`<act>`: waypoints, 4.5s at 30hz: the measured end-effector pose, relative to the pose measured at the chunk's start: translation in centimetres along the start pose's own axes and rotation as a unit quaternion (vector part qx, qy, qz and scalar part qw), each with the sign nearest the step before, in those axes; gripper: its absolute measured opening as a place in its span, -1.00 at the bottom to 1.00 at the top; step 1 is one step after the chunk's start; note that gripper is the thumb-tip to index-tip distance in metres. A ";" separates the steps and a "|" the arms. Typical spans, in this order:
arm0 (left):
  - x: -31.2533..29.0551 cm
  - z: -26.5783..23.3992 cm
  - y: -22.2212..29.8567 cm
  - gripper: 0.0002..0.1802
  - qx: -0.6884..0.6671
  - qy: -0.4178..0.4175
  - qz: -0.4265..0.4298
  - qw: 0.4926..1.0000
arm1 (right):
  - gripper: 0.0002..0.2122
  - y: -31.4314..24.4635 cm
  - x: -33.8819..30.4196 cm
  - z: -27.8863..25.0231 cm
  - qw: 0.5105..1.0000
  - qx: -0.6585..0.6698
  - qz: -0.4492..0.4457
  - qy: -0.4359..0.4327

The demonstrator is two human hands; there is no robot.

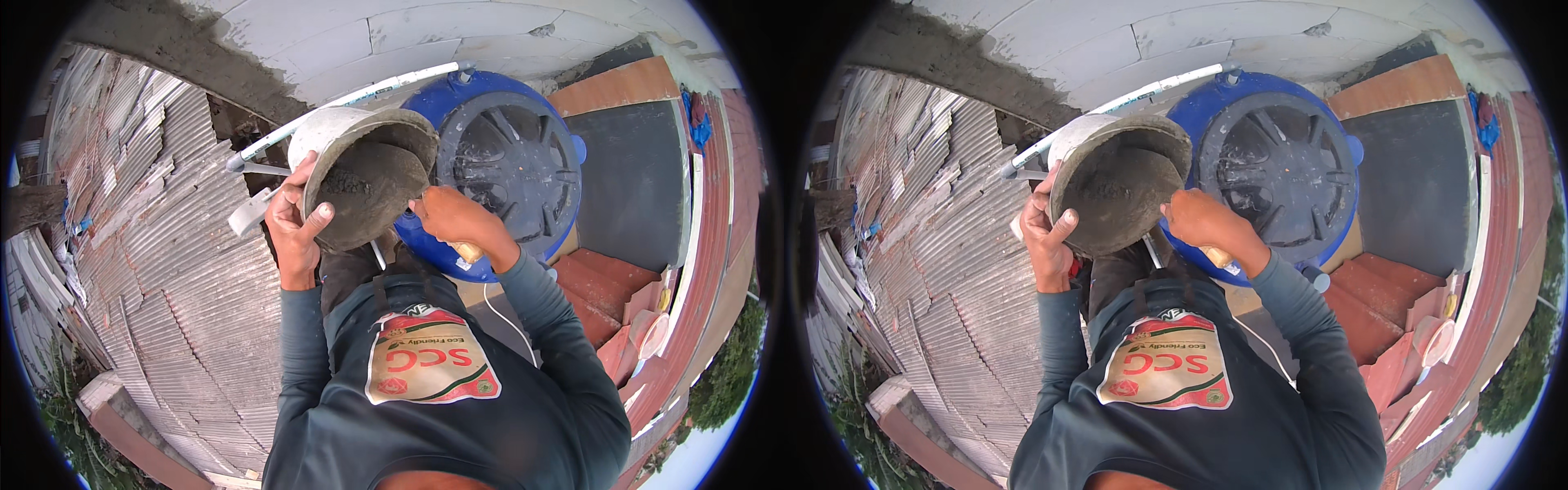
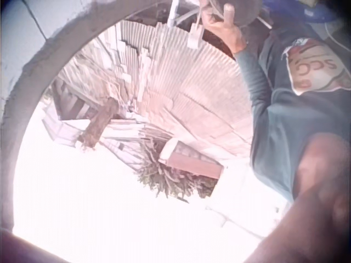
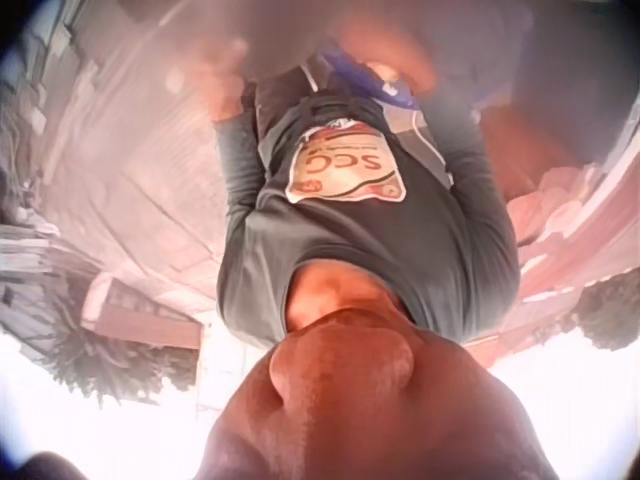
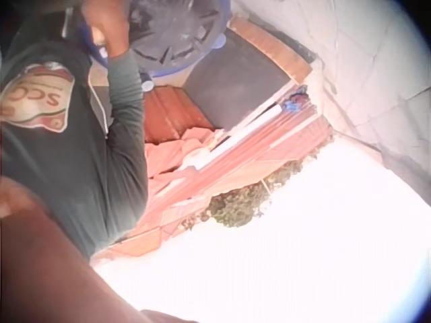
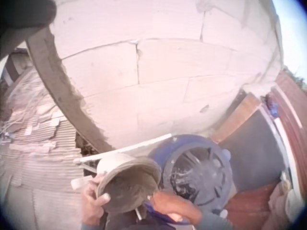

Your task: The person applies wet plaster from a bucket onto a wall using a trowel. The person gathers plaster onto the trowel and smooths it along the corner and flat surfaces of the masonry wall.

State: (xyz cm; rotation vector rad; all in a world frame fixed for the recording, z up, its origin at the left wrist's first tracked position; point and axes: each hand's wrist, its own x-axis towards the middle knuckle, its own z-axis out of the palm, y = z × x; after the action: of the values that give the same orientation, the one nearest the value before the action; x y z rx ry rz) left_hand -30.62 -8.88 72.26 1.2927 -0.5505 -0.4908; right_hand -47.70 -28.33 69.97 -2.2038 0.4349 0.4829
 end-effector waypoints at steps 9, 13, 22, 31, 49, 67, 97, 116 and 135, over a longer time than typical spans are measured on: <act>3.3 -1.5 1.2 -0.71 -0.068 -0.046 -0.021 0.996 | -0.67 -4.9 -6.9 0.7 0.986 0.038 0.009 0.165; 4.7 2.4 2.5 -0.72 -0.062 -0.100 -0.059 0.991 | -0.62 -6.3 -10.0 -0.1 0.959 0.057 0.115 0.252; 4.9 9.5 1.8 -0.74 -0.109 -0.279 -0.180 0.937 | -0.69 -4.5 -14.4 7.1 0.888 0.150 0.215 0.378; 3.6 17.9 -0.2 -0.47 -0.093 -0.399 -0.281 0.868 | -0.50 -5.2 -29.3 16.1 0.513 0.555 0.191 0.627; 2.8 23.9 -2.7 -0.30 -0.082 -0.448 -0.380 0.805 | -0.55 -2.2 -57.3 46.7 0.178 0.221 0.830 0.481; 5.1 21.6 -4.7 -0.41 -0.048 -0.452 -0.322 0.830 | -0.73 -1.4 -64.0 61.0 0.150 0.361 0.475 0.789; 0.4 28.5 -4.2 -0.53 -0.103 -0.576 -0.372 0.720 | -0.74 -3.6 -57.5 50.4 -0.122 0.500 0.212 0.831; -5.4 33.2 -5.4 -0.77 -0.126 -0.618 -0.402 0.663 | -0.70 -8.8 -57.4 42.3 -0.027 0.464 0.246 0.851; -12.4 37.1 -6.0 -0.72 -0.173 -0.657 -0.388 0.623 | -0.70 -5.1 -32.9 20.2 0.369 0.604 0.232 0.667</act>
State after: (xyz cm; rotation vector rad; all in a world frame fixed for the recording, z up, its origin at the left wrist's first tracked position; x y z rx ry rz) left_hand -63.82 -30.36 71.80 0.5008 -0.9832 -2.2575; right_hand -77.79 -4.65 77.01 -0.3921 1.5710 -1.2513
